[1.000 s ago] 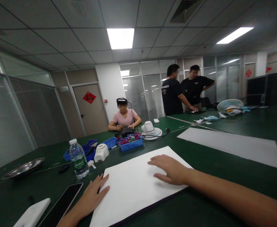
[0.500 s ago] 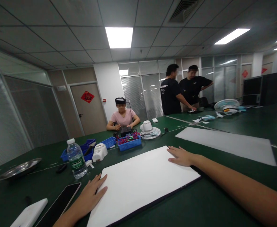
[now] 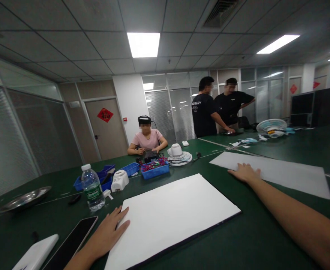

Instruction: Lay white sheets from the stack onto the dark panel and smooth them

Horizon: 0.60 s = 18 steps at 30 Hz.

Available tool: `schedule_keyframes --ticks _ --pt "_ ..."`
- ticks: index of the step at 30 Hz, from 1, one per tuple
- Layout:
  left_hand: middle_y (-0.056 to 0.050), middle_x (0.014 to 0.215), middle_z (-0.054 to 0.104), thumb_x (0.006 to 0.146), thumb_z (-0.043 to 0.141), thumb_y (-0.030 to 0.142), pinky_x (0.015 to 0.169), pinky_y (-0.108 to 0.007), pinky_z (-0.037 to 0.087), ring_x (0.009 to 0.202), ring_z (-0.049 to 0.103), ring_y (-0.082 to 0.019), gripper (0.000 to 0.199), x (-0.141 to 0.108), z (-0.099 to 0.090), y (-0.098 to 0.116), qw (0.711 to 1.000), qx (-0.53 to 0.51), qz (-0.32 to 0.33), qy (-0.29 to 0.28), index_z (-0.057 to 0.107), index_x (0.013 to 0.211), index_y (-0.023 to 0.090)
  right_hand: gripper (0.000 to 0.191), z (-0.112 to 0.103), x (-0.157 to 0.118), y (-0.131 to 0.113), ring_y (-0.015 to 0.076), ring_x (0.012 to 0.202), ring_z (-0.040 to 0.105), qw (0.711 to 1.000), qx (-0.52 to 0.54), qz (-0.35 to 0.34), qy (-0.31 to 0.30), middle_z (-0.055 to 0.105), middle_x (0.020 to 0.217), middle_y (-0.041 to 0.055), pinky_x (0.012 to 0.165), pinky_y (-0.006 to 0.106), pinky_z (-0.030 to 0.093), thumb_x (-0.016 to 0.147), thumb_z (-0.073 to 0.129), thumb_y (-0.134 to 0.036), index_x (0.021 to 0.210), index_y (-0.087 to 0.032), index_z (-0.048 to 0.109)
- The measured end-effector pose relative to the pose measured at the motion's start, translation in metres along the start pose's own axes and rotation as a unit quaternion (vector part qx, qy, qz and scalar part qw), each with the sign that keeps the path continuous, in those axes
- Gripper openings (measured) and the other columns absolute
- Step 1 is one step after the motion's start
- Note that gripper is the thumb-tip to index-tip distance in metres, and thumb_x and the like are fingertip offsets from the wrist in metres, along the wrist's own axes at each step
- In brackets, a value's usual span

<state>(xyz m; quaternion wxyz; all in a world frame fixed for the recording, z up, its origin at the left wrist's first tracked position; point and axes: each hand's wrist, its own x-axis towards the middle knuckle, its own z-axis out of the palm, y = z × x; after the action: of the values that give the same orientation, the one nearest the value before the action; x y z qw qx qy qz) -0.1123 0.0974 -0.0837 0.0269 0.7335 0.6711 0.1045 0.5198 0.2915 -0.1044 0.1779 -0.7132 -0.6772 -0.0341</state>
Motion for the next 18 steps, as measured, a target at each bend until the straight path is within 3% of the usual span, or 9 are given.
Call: schedule_keyframes --ticks 4,9,15,18 --pt "-0.013 0.159 0.038 0.095 0.041 0.064 0.117 -0.061 0.032 0.146 0.036 -0.038 0.068 0.000 0.001 -0.001 1.000 -0.006 -0.001 -0.001 0.046 0.150 0.024 0.039 0.006 -0.002 0.003 0.0235 0.109 0.062 0.998 -0.030 0.047 0.005 0.060 0.127 0.0098 0.092 0.046 0.054 0.097 0.061 -0.043 0.127 -0.017 0.059" --pt "-0.012 0.156 0.043 0.096 0.039 0.062 0.115 -0.063 0.034 0.145 0.038 -0.038 0.065 -0.002 0.000 0.003 1.000 -0.006 0.007 0.010 0.049 0.148 0.024 0.033 0.003 -0.012 -0.019 0.0212 0.105 0.063 0.997 -0.061 0.046 0.008 0.062 0.124 0.0094 0.091 0.043 0.055 0.098 0.060 -0.041 0.122 -0.018 0.061" --pt "-0.012 0.159 0.041 0.098 0.037 0.059 0.118 -0.060 0.031 0.146 0.039 -0.035 0.062 -0.004 -0.002 0.010 0.998 0.009 0.038 0.048 0.053 0.146 0.024 0.033 -0.017 -0.033 -0.072 0.0202 0.100 0.064 0.995 -0.083 -0.003 0.059 0.063 0.119 0.0085 0.087 0.042 0.056 0.098 0.060 -0.041 0.121 -0.017 0.061" --pt "-0.011 0.160 0.040 0.096 0.043 0.059 0.119 -0.059 0.031 0.146 0.040 -0.035 0.063 -0.003 -0.001 0.011 0.995 0.015 0.059 0.079 0.051 0.148 0.024 0.032 -0.028 -0.053 -0.112 0.0192 0.097 0.064 0.990 -0.084 -0.081 0.084 0.064 0.115 0.0077 0.086 0.040 0.056 0.099 0.059 -0.041 0.120 -0.017 0.061"
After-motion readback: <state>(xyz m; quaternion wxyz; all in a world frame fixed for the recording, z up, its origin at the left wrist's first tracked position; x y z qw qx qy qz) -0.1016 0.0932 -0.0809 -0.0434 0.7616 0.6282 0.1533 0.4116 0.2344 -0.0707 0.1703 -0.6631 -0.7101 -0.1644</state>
